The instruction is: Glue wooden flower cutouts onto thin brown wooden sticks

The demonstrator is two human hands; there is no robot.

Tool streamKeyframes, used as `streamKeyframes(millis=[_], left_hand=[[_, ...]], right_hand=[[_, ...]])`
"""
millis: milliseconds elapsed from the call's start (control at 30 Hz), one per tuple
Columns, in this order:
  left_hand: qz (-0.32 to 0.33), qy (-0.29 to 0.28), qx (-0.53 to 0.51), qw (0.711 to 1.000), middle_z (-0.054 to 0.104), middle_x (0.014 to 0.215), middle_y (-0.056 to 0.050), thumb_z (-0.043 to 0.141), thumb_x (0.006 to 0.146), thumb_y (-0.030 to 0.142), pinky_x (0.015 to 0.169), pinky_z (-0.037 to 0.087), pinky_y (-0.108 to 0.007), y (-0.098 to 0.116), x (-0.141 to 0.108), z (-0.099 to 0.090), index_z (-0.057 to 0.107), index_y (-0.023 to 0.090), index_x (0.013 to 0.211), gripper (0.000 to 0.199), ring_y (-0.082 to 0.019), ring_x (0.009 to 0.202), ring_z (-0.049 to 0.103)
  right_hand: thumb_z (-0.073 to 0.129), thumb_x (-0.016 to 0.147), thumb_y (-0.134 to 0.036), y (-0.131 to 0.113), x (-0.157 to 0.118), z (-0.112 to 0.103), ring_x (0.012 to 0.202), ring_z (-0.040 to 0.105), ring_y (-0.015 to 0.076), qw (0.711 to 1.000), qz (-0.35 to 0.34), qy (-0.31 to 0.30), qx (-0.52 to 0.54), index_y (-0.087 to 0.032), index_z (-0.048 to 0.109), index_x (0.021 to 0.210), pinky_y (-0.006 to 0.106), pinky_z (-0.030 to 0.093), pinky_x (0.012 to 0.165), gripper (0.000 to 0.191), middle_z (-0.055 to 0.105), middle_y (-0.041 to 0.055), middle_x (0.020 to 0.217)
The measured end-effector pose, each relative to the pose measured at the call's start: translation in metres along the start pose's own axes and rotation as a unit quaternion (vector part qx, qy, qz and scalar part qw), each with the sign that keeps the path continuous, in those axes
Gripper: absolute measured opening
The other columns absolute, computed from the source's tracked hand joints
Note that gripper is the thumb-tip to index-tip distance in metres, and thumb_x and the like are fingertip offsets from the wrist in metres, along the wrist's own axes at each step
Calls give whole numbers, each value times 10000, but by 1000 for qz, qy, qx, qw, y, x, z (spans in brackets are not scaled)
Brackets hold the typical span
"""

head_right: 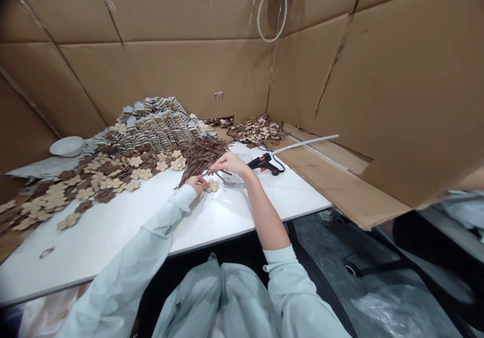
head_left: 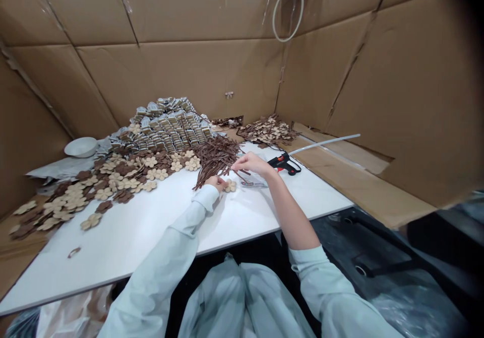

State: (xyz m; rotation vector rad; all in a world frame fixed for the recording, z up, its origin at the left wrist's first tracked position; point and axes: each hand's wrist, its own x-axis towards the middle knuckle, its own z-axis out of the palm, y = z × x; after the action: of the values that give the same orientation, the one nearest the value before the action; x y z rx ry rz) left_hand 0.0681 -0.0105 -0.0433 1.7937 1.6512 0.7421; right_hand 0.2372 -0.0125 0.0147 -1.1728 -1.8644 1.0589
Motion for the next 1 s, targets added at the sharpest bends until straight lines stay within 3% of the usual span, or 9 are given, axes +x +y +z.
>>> streamKeyframes(millis=[133, 333, 400, 567, 833, 900, 1000], left_hand=[[-63, 27, -146, 987, 460, 424, 33, 624, 641, 206, 554, 415, -276, -5, 9, -9, 459, 173, 521, 207, -111, 435, 467], [-135, -48, -406, 902, 569, 529, -2, 590, 700, 157, 598, 472, -255, 1, 12, -21, 415, 146, 607, 198, -100, 502, 565], [-137, -76, -435, 887, 591, 550, -19, 576, 715, 156, 640, 480, -274, 3, 12, -22, 424, 141, 646, 167, -119, 536, 593], [-124, -90, -475, 867, 608, 575, -25, 589, 697, 124, 714, 477, -321, 1, 14, -22, 463, 129, 725, 128, -141, 564, 608], [-65, -139, -519, 841, 637, 707, -51, 615, 599, 14, 857, 427, -319, 3, 10, -22, 585, 80, 755, 172, -133, 675, 606], [-53, -136, -532, 834, 636, 746, -57, 618, 582, 6, 877, 416, -321, 3, 9, -20, 588, 78, 780, 214, -141, 722, 607], [-60, -83, -545, 832, 629, 815, -62, 622, 556, -11, 878, 417, -340, 4, 10, -18, 563, 90, 915, 377, -157, 788, 604]], right_hand=[[603, 579, -370, 5, 2, 2, 434, 298, 50, 999, 2, -39, -5, -93, 649, 639, 216, 215, 425, 288, 480, -22, 466], [606, 574, -365, 14, 10, 12, 480, 350, 61, 999, -21, -22, 21, -95, 641, 635, 210, 250, 453, 279, 541, 1, 568], [601, 579, -365, 16, 13, 17, 496, 364, 63, 999, -29, -9, 25, -97, 650, 655, 208, 257, 460, 283, 572, 14, 630], [587, 602, -349, 19, 16, 23, 461, 352, 58, 999, -32, 12, 34, -90, 664, 720, 204, 250, 449, 295, 552, -5, 545], [609, 591, -346, 27, 21, 25, 570, 498, 118, 996, -38, 42, 72, -98, 681, 763, 229, 368, 529, 310, 629, 42, 650], [600, 605, -358, 29, 22, 24, 579, 512, 128, 995, -36, 52, 75, -100, 682, 780, 239, 384, 544, 322, 630, 44, 644], [612, 601, -347, 29, 21, 23, 664, 550, 143, 993, -52, 56, 95, -117, 686, 764, 259, 415, 632, 292, 647, 62, 776]])
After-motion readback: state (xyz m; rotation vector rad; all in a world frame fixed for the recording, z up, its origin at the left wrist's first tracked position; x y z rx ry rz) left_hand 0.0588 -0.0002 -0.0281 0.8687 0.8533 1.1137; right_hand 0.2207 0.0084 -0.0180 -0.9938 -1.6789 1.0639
